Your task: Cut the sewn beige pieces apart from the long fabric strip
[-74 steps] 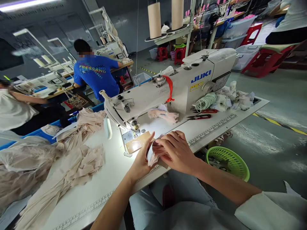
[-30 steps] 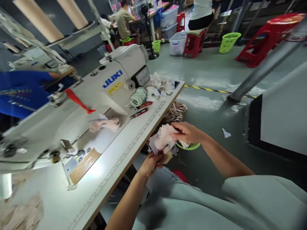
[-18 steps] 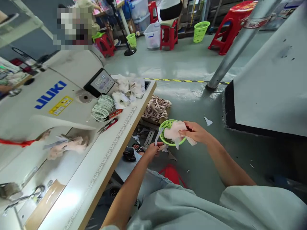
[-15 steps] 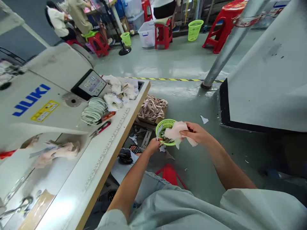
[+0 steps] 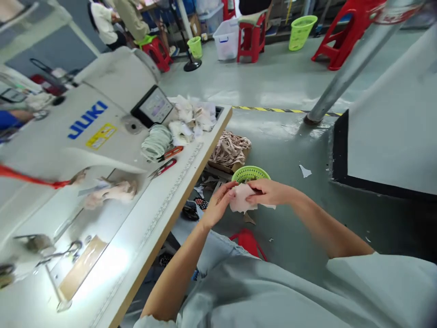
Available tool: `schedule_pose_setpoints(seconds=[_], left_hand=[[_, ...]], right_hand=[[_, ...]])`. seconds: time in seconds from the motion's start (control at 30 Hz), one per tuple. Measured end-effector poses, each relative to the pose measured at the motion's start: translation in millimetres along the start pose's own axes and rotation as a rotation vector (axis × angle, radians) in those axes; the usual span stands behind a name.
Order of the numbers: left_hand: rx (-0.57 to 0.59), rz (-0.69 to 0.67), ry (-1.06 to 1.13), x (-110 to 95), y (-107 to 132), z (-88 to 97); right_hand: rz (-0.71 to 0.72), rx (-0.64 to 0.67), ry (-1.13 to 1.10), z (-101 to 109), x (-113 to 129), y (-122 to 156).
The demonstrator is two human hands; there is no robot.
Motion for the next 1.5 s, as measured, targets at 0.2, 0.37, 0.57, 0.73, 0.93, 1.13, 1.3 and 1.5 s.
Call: schedule_pose_setpoints(seconds=[0.2,0.37,0.57,0.73,0.93,1.13,1.3,1.5], left_hand=[[0.113,-0.028,0.159,-49,92,34.1],[-0.095,-0.076,0.221,-53,173,91.3],[-0.47,0.063,0.284,-23,282,174.7],[-0.632,0.072,0.238,-11,345,237.0],[-0.832,0.081,0.089,25,367,306.6],[-0.853,0.112,0.091,49,360,346.5],[-0.815,0.119,0.136,57,355,358.4],[-0.787,0.178,0.093,53,359,351.5]], right_hand=[[0.204,0.39,0.086,-65,119,-49],[0.217,0.659,-0.027,-138,191,-84],[0.385,0.727,0.019,-226,253,-131],[0.322,0.828,-0.16,-307,272,-172],[0.144,0.76,-0.3,-371,252,-228],[0.047,0.769,-0.317,-396,233,-252],[0.0,0.811,-0.365,-398,226,-255],[-0.049,0.776,-0.401,-395,223,-254]])
Point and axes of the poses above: each hand's wrist, its own y-axis away from the middle knuckle, its own z-axis out of the back of the hand, x = y × z, the point moved 9 cm from there along -y, towards the middle knuckle, and after that the axes turned 6 degrees about z, right-handed, at the moved point
